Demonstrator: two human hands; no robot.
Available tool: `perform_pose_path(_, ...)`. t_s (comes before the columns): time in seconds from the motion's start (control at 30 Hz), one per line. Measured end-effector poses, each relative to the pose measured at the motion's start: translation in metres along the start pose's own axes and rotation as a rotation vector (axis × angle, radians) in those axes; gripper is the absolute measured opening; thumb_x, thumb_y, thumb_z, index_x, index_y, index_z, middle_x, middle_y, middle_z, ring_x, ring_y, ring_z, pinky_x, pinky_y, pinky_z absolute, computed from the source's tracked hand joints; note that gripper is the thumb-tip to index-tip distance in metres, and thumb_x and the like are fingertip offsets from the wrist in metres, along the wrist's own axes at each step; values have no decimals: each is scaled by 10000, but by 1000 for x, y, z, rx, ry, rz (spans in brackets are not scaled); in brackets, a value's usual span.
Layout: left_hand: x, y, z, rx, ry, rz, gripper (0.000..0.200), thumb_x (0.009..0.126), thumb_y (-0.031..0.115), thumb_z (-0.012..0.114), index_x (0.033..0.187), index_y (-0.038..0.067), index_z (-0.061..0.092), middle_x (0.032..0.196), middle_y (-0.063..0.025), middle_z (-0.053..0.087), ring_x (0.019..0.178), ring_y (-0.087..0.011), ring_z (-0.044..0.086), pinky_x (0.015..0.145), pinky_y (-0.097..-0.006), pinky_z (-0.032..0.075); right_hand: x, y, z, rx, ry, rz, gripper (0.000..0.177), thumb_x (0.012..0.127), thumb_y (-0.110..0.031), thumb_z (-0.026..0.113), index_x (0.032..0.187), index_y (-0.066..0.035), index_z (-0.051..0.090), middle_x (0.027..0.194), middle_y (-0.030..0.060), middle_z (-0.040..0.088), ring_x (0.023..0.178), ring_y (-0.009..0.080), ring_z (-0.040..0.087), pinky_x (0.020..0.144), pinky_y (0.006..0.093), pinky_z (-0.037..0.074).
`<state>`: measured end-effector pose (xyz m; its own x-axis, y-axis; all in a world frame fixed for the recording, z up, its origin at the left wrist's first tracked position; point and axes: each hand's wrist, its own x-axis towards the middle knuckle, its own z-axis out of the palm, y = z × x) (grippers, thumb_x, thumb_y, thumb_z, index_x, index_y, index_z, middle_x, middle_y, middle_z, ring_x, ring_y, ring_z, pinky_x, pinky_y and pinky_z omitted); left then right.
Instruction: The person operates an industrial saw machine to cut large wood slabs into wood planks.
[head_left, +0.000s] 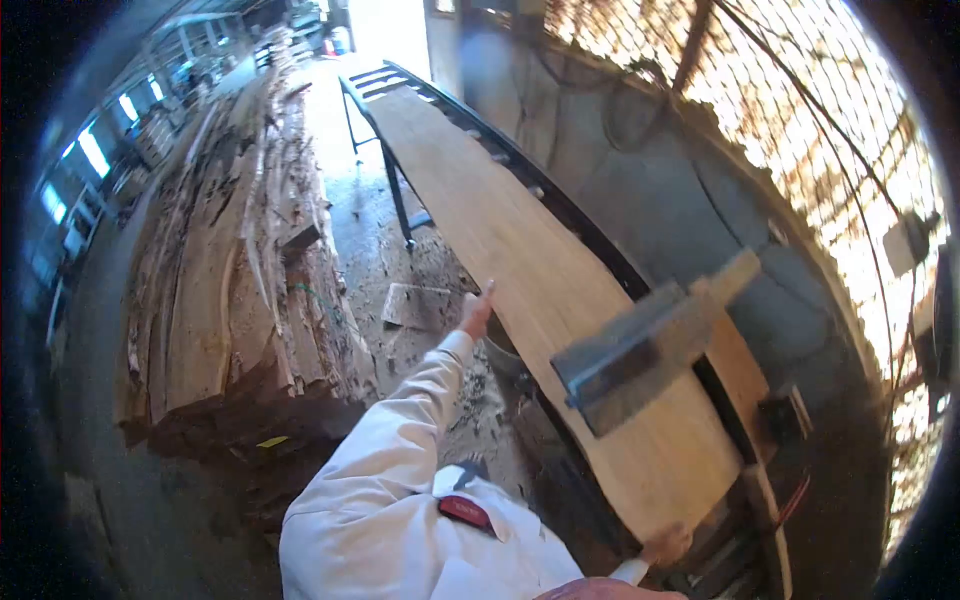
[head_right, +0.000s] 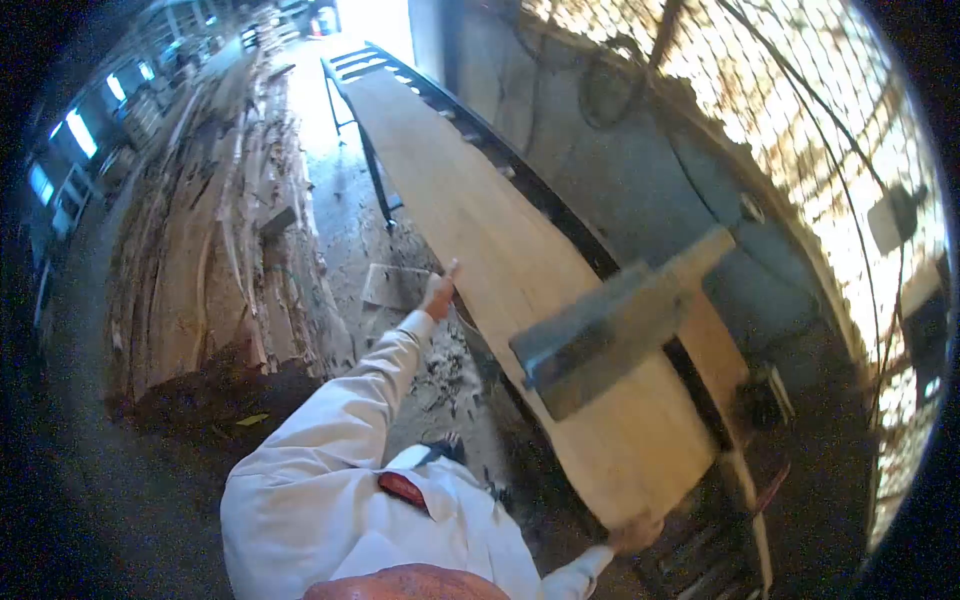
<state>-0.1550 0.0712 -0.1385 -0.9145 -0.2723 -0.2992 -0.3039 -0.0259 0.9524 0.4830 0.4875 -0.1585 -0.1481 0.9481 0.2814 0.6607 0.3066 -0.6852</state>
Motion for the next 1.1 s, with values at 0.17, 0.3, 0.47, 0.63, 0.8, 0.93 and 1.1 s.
perform_pose_path(0.17,-10,15,30,-342,-118,-33,665,926,534,673,1173,-83,647,1121,-184,697,1001,-252,671,871,-390,523,4,-72,-14,-219,-44,382,557,1035,-458,473,1395,-40,545,1382,207,565,1259,371,546,1047,460,454)
perform_pose_path(0.3,-31,29,18,-219,-77,-42,646,932,524,663,1163,-79,656,1128,-191,697,986,-247,682,860,-394,524,-1,-59,-15,-367,35,297,591,1013,-503,499,1386,-48,561,1359,211,588,1216,372,576,1031,465,463)
perform_pose_path(0.47,-37,41,14,-17,14,39,651,955,541,609,1109,-86,693,1081,-201,717,1014,-266,682,882,-416,506,-22,-190,-45,-191,29,510,624,966,-559,547,1289,-33,638,1268,206,660,1130,395,627,947,502,495)
perform_pose_path(0.63,3,-16,34,-122,15,149,606,956,553,583,1112,-15,726,1023,-190,741,984,-304,704,862,-400,512,-23,-152,-37,-228,122,382,663,964,-608,518,1243,-23,657,1201,198,681,1044,384,651,896,488,515)
perform_pose_path(0.8,1,-11,30,9,26,117,665,933,607,572,1039,-27,739,941,-230,737,954,-360,713,838,-421,515,-27,-160,-37,-158,155,388,663,979,-613,485,1185,-11,671,1143,202,691,1021,389,648,889,491,513)
perform_pose_path(0.93,1,-9,28,61,39,157,720,927,642,552,987,-54,729,932,-276,721,952,-402,705,824,-460,506,-28,-156,-38,-176,153,343,644,984,-603,489,1179,-19,676,1127,203,694,1009,395,648,881,504,514)
perform_pose_path(1.1,-20,14,18,92,25,150,723,931,637,542,926,-63,722,916,-314,701,950,-423,703,808,-486,500,-26,-143,-35,-196,195,313,645,980,-608,499,1180,-20,674,1134,211,688,1031,403,641,887,516,509)
